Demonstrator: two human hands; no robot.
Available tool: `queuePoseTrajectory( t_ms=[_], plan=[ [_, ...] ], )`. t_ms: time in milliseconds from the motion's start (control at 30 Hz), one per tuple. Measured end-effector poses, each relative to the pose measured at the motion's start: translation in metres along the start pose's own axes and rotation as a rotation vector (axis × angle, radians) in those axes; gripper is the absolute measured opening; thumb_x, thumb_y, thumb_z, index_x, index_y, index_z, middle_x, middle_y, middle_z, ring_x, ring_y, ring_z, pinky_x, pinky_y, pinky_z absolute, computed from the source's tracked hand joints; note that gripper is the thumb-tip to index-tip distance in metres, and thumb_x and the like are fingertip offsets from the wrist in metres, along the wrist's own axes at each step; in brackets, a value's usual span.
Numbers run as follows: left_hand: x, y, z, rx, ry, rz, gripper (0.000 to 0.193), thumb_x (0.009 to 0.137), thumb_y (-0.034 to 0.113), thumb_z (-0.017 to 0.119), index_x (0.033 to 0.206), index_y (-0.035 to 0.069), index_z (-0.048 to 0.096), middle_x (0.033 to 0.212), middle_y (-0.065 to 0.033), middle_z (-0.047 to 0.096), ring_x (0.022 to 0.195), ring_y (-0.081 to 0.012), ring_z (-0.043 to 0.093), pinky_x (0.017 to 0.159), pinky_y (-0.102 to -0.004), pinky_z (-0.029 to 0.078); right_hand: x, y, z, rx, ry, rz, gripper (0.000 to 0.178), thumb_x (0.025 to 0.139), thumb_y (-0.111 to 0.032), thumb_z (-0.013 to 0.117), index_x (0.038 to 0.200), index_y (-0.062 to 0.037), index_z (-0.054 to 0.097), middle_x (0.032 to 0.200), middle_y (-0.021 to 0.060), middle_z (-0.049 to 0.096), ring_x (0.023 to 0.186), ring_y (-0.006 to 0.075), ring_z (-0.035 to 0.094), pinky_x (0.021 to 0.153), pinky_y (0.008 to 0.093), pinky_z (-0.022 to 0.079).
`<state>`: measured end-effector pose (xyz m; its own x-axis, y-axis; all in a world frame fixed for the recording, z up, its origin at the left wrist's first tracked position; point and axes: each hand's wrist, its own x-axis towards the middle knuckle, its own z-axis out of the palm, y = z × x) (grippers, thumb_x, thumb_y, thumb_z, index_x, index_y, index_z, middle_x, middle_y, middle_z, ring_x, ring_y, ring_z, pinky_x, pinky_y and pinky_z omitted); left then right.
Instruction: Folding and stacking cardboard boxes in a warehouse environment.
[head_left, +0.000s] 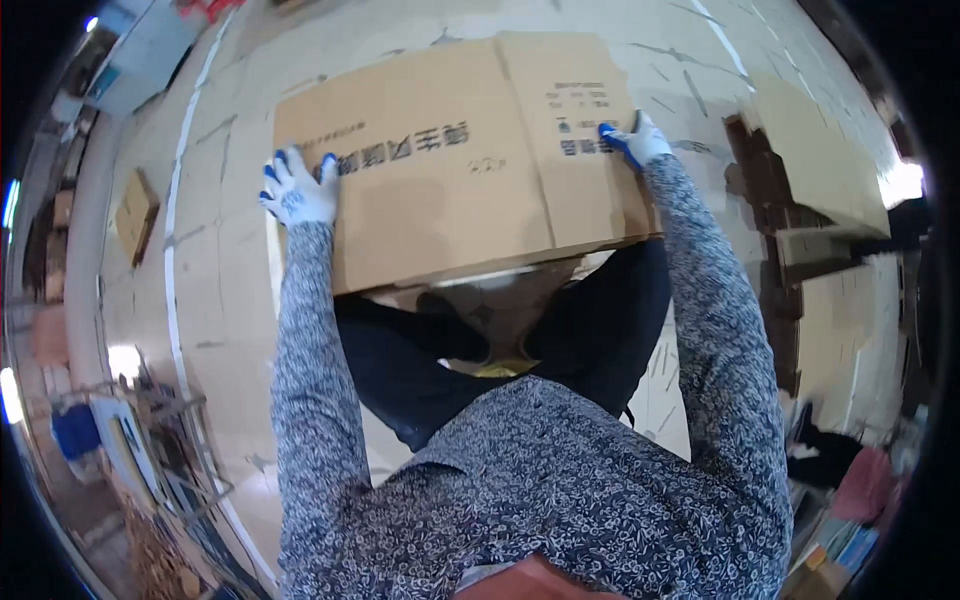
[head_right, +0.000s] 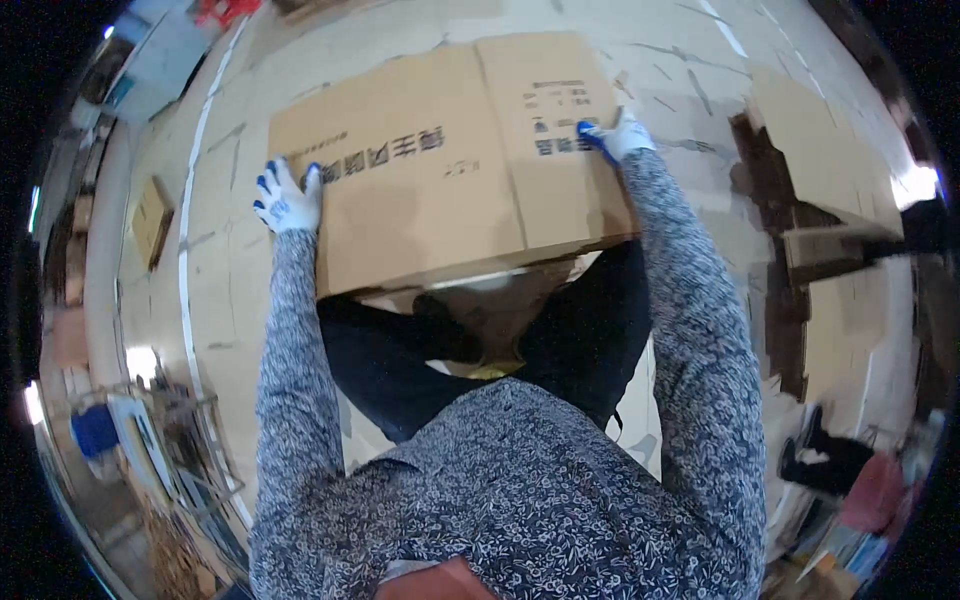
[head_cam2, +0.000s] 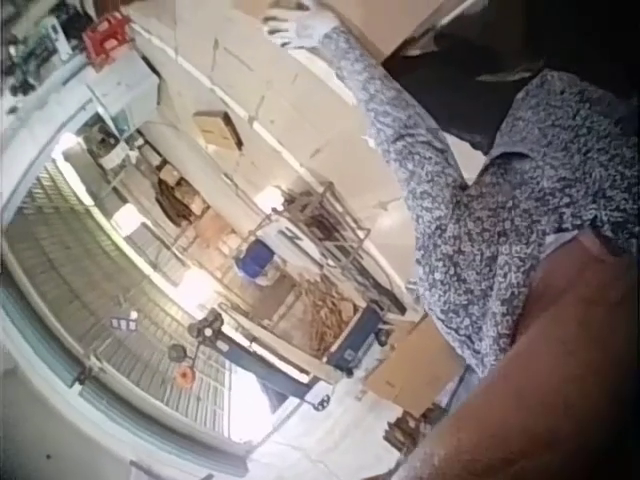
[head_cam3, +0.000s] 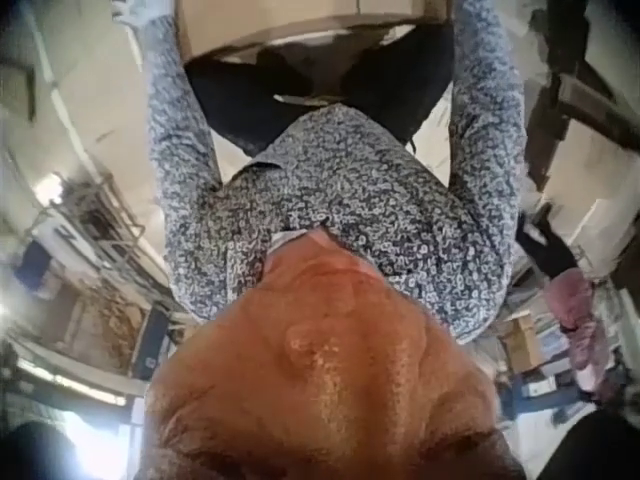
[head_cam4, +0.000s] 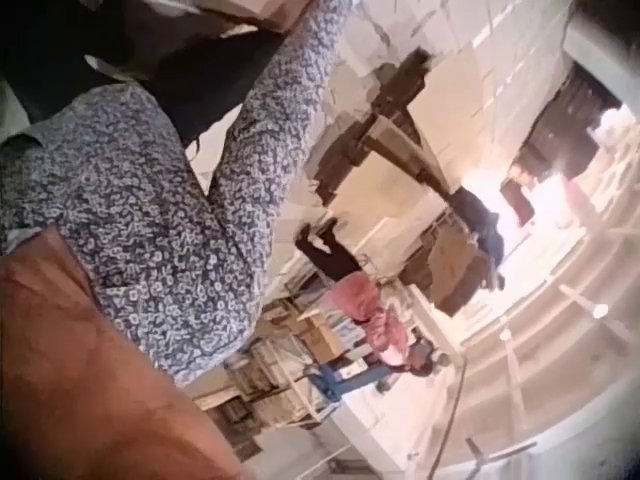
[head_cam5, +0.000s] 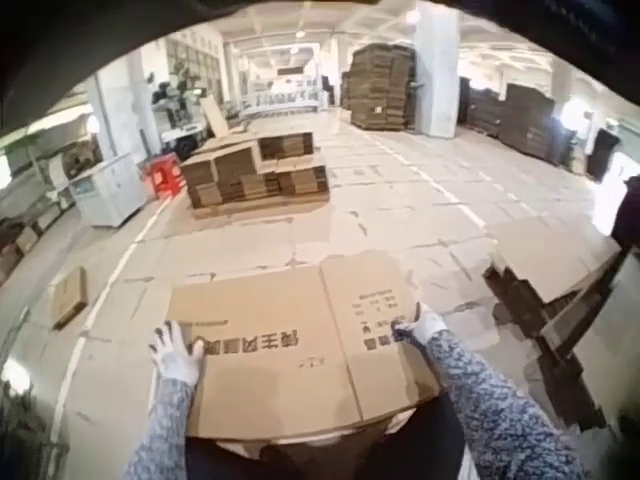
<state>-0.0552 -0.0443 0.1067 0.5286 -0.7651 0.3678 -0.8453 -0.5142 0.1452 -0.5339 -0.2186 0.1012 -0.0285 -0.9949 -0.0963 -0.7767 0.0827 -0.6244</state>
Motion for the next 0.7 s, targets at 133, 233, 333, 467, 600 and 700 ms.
queuePoseTrajectory(
  t_ms=[133, 233, 333, 467, 600, 700],
  plan=[
    [-0.042, 0.130, 0.002, -0.159, -0.071, 0.613, 0.064, 0.093, 0.043, 0.055, 0.146, 0.012, 0.038, 0.150, -0.0134, 0.039, 0.139, -0.0385, 0.031, 0.110, -0.0607, 0.021, 0.009, 0.044, 0.024, -0.626, 0.180, -0.403, 0.050, 0.089, -0.043, 0.062, 0.118, -0.0021, 0.061, 0.118, 0.0226, 0.060, 0.098, 0.0365, 0.064, 0.082, 0.0453, 0.052],
    [-0.044, 0.157, -0.004, -0.111, -0.158, 0.692, 0.062, 0.093, 0.038, 0.054, 0.147, 0.013, 0.036, 0.152, -0.0117, 0.036, 0.141, -0.0383, 0.028, 0.112, -0.0608, 0.017, -0.017, -0.060, 0.037, -0.469, -0.082, -0.054, 0.094, 0.079, -0.064, 0.064, 0.137, 0.0054, 0.039, 0.132, 0.0315, 0.048, 0.125, 0.0424, 0.047, 0.106, 0.0485, 0.037],
    [-0.041, 0.204, 0.011, -0.203, -0.135, 0.826, 0.063, 0.093, 0.037, 0.054, 0.148, 0.014, 0.035, 0.154, -0.0096, 0.034, 0.142, -0.0381, 0.026, 0.113, -0.0606, 0.015, -0.016, -0.031, 0.025, -0.184, -0.096, 0.074, 0.098, 0.077, -0.062, 0.067, 0.140, 0.0046, 0.034, 0.133, 0.0293, 0.050, 0.122, 0.0401, 0.052, 0.106, 0.0455, 0.038],
    [-0.036, 0.202, -0.002, -0.060, -0.350, 0.785, 0.069, 0.092, 0.039, 0.057, 0.150, 0.012, 0.031, 0.155, -0.0102, 0.032, 0.144, -0.0362, 0.023, 0.115, -0.0603, 0.011, -0.041, -0.063, 0.000, -0.123, -0.144, 0.114, 0.096, 0.078, -0.061, 0.068, 0.141, 0.0026, 0.034, 0.130, 0.0255, 0.055, 0.121, 0.0376, 0.055, 0.105, 0.0437, 0.040],
    [-0.030, 0.213, -0.020, -0.027, -0.390, 0.804, 0.075, 0.089, 0.042, 0.060, 0.151, 0.011, 0.029, 0.156, -0.0113, 0.030, 0.145, -0.0349, 0.022, 0.116, -0.0584, 0.011, -0.042, -0.061, -0.007, -0.141, -0.175, 0.165, 0.095, 0.077, -0.058, 0.070, 0.143, -0.0006, 0.033, 0.133, 0.0197, 0.054, 0.121, 0.0316, 0.056, 0.100, 0.0442, 0.045],
    [-0.025, 0.217, -0.026, 0.031, -0.357, 0.823, 0.079, 0.088, 0.044, 0.063, 0.150, 0.009, 0.029, 0.156, -0.0127, 0.028, 0.145, -0.0341, 0.021, 0.116, -0.0573, 0.012, -0.038, -0.052, 0.002, -0.160, -0.168, 0.177, 0.097, 0.076, -0.058, 0.071, 0.145, -0.0019, 0.031, 0.135, 0.0171, 0.053, 0.122, 0.0288, 0.056, 0.099, 0.0445, 0.047]
  ],
)
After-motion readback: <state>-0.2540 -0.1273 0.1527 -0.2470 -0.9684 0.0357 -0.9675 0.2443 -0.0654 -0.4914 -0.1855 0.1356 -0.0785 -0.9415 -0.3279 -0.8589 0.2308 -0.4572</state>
